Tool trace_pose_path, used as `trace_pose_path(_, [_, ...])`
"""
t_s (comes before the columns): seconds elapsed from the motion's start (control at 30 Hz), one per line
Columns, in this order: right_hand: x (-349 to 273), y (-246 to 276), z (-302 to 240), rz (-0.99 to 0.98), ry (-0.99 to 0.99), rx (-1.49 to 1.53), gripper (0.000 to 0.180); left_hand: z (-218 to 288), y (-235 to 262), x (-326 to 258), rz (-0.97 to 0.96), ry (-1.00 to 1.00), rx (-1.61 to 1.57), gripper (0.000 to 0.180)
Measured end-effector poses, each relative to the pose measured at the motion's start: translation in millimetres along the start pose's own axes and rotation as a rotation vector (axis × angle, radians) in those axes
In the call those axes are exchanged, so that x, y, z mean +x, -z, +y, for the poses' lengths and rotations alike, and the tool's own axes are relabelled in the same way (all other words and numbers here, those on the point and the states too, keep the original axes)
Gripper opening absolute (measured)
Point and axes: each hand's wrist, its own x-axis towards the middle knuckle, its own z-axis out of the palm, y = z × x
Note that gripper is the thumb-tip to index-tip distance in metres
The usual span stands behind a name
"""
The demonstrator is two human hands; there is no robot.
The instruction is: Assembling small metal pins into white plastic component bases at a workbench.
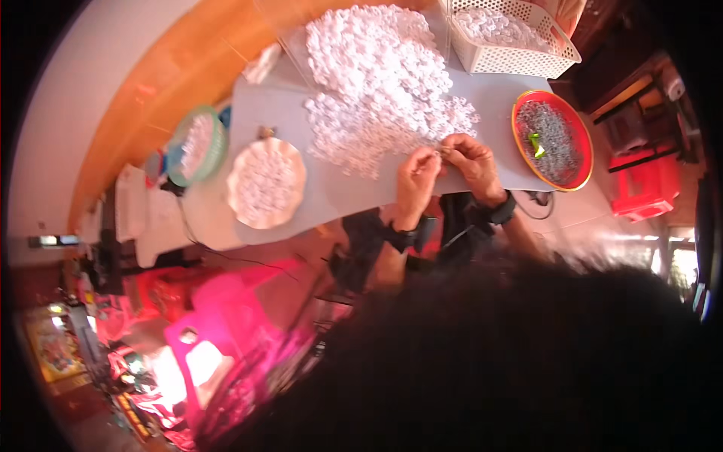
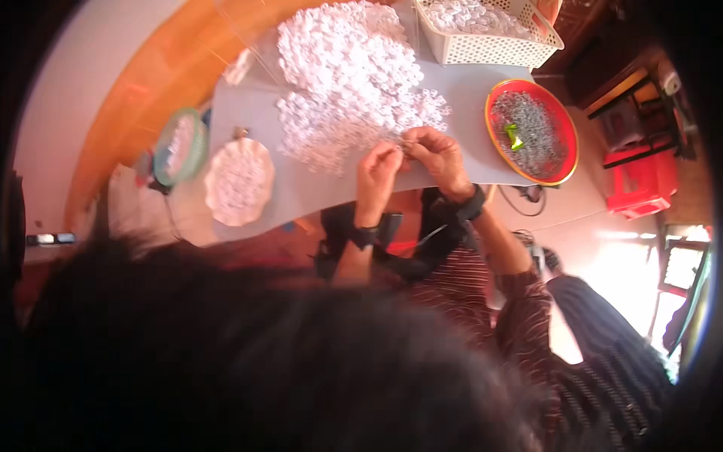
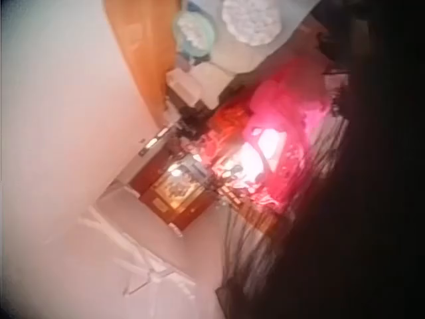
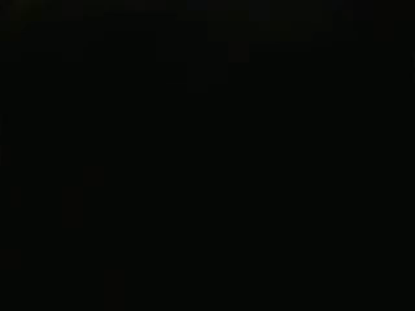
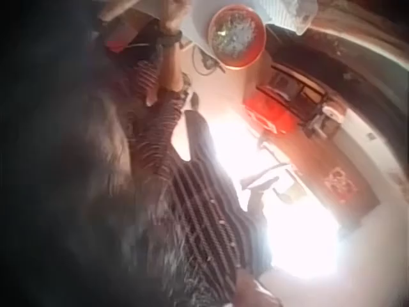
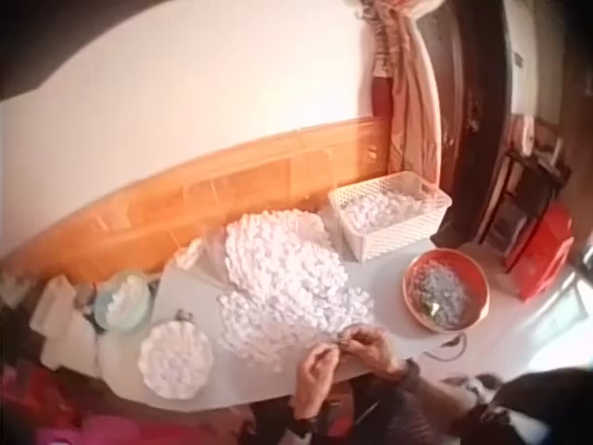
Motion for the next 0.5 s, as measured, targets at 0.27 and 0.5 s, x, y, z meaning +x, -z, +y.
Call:
trace_pose_path(0.27, [3, -7, 2, 0.024, 0.029, -0.019, 0.007, -2, 2, 10, 0.021, 0.047, -0.01, 0.017])
trace_pose_path(0.5, [5, -5, -3, 0.063, 0.085, -0.476, 0.01, -10, 9, -7, 0.058, -0.135, 0.041, 0.019])
